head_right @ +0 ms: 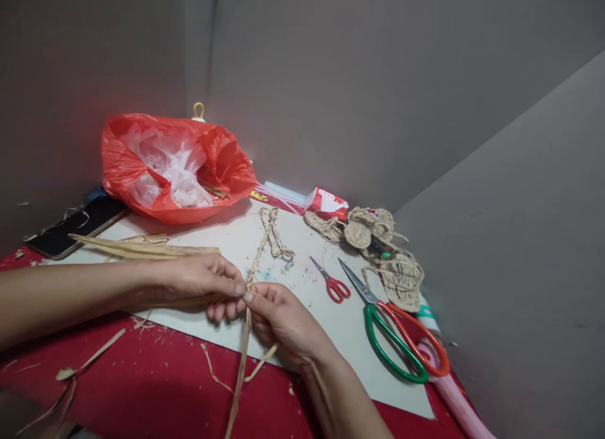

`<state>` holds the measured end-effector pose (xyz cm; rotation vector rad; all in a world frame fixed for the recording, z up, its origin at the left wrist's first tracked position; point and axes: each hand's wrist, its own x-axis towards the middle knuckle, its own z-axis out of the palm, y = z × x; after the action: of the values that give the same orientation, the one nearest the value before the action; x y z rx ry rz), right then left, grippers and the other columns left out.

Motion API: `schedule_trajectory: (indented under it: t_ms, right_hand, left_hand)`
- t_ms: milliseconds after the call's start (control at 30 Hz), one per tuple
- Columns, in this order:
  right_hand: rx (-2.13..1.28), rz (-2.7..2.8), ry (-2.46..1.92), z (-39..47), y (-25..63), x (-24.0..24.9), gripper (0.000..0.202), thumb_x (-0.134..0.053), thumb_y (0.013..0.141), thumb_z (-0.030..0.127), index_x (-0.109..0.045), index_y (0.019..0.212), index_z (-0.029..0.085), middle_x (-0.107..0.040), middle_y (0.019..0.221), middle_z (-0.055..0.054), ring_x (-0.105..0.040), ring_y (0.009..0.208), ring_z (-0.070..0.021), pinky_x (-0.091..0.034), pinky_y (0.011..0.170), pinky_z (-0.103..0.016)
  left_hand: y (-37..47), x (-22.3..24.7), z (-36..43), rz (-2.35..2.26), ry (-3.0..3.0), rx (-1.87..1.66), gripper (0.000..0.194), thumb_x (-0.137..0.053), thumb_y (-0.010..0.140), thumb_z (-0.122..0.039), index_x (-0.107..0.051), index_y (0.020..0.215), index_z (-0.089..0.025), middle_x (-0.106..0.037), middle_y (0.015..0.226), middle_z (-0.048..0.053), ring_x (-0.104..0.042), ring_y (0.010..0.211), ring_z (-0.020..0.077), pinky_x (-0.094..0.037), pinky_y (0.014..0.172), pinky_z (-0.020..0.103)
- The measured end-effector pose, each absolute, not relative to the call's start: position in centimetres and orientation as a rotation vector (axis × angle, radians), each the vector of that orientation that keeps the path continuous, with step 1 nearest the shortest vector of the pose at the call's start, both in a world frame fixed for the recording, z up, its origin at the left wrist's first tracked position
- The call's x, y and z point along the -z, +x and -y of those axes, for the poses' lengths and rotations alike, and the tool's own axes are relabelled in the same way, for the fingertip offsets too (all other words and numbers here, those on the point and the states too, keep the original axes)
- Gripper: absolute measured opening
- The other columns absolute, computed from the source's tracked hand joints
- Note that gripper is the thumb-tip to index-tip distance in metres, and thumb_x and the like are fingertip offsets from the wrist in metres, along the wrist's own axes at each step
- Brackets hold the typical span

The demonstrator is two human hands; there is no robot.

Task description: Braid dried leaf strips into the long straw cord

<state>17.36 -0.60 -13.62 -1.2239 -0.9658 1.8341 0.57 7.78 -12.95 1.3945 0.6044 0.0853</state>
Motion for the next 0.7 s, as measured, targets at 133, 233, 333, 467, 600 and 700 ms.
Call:
schedule_trajectory:
  t_ms: [133, 233, 333, 467, 600, 700]
  right_hand:
    - [-1.816, 1.058, -1.271, 0.4, 17.8, 13.7, 0.032, -0.068, 0.075, 0.043, -0.058, 0.069, 0.013, -0.030, 0.037, 0.012, -0.015, 0.035, -0.0027, -0.008, 0.037, -0.020]
    - [-1.824, 1.071, -1.283, 0.4, 18.0, 13.4, 0.033, -0.068, 0.073, 0.044, -0.057, 0.067, 0.014, -0.030, 0.037, 0.011, -0.015, 0.035, -0.0026, -0.008, 0.037, -0.020]
    - [-1.836, 1.041, -1.262, 0.4, 18.2, 13.1, 0.034, -0.069, 0.072, 0.045, -0.055, 0.066, 0.014, -0.030, 0.039, 0.011, -0.015, 0.036, -0.0024, -0.009, 0.037, -0.019]
    - [-1.885, 1.007, -1.198, 0.3, 18.8, 13.0, 0.033, -0.070, 0.071, 0.043, -0.055, 0.065, 0.015, -0.026, 0.040, 0.012, -0.014, 0.036, -0.0020, -0.008, 0.036, -0.018]
    - [-1.900, 0.956, -1.094, 0.0, 19.4, 12.9, 0.031, -0.071, 0.071, 0.038, -0.052, 0.063, 0.015, -0.024, 0.043, 0.012, -0.011, 0.038, -0.0011, -0.006, 0.035, -0.016]
    - [-1.906, 0.915, -0.994, -0.1, 19.6, 12.6, 0.032, -0.073, 0.068, 0.034, -0.048, 0.061, 0.016, -0.022, 0.046, 0.012, -0.009, 0.038, -0.0004, -0.005, 0.035, -0.014]
  left_hand:
    - [0.3, 12.7, -8.0, -0.632, 1.451, -0.111, 0.016, -0.061, 0.073, -0.030, -0.061, 0.072, -0.014, -0.046, 0.048, -0.006, -0.031, 0.038, 0.0045, -0.021, 0.040, 0.020]
    - [0.0, 11.9, -9.0, -0.654, 1.569, -0.118, 0.015, -0.059, 0.075, -0.027, -0.062, 0.068, -0.014, -0.045, 0.047, -0.006, -0.032, 0.040, 0.0042, -0.020, 0.042, 0.020]
    - [-0.7, 10.4, -10.2, -0.687, 1.646, -0.190, 0.015, -0.061, 0.074, -0.026, -0.061, 0.064, -0.014, -0.043, 0.047, -0.006, -0.032, 0.042, 0.0041, -0.021, 0.044, 0.020]
    - [-2.3, 7.6, -11.8, -0.831, 1.729, -0.457, 0.019, -0.063, 0.074, -0.031, -0.058, 0.066, -0.014, -0.039, 0.046, -0.007, -0.028, 0.041, 0.0035, -0.019, 0.043, 0.020]
    - [-4.0, 5.2, -13.2, -1.016, 1.879, -0.878, 0.020, -0.059, 0.075, -0.033, -0.059, 0.071, -0.014, -0.043, 0.049, -0.006, -0.033, 0.043, 0.0043, -0.024, 0.045, 0.019]
    - [-4.7, 4.5, -13.2, -1.123, 2.072, -0.985, 0.021, -0.055, 0.077, -0.032, -0.059, 0.069, -0.014, -0.054, 0.056, -0.002, -0.045, 0.051, 0.0074, -0.033, 0.052, 0.020]
